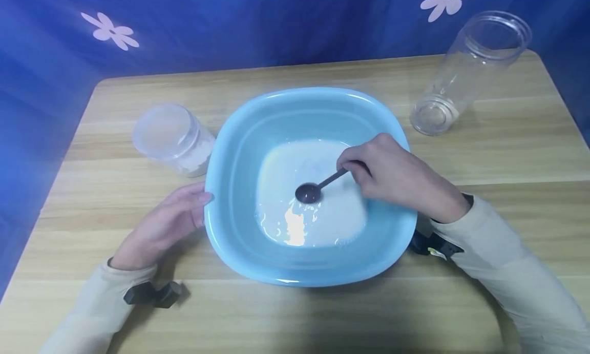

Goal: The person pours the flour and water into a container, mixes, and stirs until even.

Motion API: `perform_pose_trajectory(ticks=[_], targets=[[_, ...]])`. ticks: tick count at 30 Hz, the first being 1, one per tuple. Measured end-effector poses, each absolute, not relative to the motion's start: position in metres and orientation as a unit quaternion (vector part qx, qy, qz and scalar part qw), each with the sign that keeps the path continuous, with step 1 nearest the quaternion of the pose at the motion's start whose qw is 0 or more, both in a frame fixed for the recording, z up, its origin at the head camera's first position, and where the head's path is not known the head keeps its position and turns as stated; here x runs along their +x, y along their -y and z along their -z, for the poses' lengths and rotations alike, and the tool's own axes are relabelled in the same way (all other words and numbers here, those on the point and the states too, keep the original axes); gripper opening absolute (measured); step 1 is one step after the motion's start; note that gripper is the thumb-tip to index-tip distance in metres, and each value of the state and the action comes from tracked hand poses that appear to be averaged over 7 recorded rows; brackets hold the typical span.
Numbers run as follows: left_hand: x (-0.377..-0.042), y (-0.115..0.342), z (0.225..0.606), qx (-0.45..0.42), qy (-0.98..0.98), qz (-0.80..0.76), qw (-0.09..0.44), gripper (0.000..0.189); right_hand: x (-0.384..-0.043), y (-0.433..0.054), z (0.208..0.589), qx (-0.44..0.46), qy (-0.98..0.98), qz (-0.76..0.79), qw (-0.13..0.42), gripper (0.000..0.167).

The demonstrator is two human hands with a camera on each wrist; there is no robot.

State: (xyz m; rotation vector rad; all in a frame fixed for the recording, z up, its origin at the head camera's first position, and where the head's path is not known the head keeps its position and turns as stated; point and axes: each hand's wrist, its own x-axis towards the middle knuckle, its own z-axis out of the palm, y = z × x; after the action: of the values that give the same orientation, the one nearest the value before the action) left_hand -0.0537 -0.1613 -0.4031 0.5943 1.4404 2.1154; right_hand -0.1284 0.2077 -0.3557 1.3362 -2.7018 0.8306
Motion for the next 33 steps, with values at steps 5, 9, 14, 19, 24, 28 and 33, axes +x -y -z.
perform_pose_trajectory(ticks=[5,9,14,19,24,28,33], targets=[[-0.053,0.160,0.403,0.213,-0.534,-0.778,0.253,0.030,-0.129,-0.213,0.351,0.431,0.864,-0.258,0.030,0.030],[-0.051,0.160,0.403,0.211,-0.532,-0.780,0.254,0.029,-0.128,-0.216,0.348,0.496,0.816,-0.297,-0.011,0.032],[-0.050,0.161,0.402,0.210,-0.531,-0.781,0.254,0.029,-0.123,-0.215,0.349,0.603,0.738,-0.297,-0.058,0.034],[-0.049,0.161,0.402,0.208,-0.533,-0.780,0.253,0.029,-0.119,-0.213,0.350,0.629,0.734,-0.254,-0.040,0.030],[-0.049,0.161,0.401,0.211,-0.530,-0.781,0.253,0.029,-0.119,-0.214,0.347,0.592,0.773,-0.220,0.053,0.032],[-0.049,0.162,0.401,0.207,-0.530,-0.781,0.257,0.029,-0.121,-0.218,0.341,0.528,0.818,-0.189,0.127,0.037],[-0.048,0.164,0.403,0.212,-0.530,-0.780,0.257,0.030,-0.126,-0.223,0.338,0.455,0.860,-0.160,0.165,0.035]])
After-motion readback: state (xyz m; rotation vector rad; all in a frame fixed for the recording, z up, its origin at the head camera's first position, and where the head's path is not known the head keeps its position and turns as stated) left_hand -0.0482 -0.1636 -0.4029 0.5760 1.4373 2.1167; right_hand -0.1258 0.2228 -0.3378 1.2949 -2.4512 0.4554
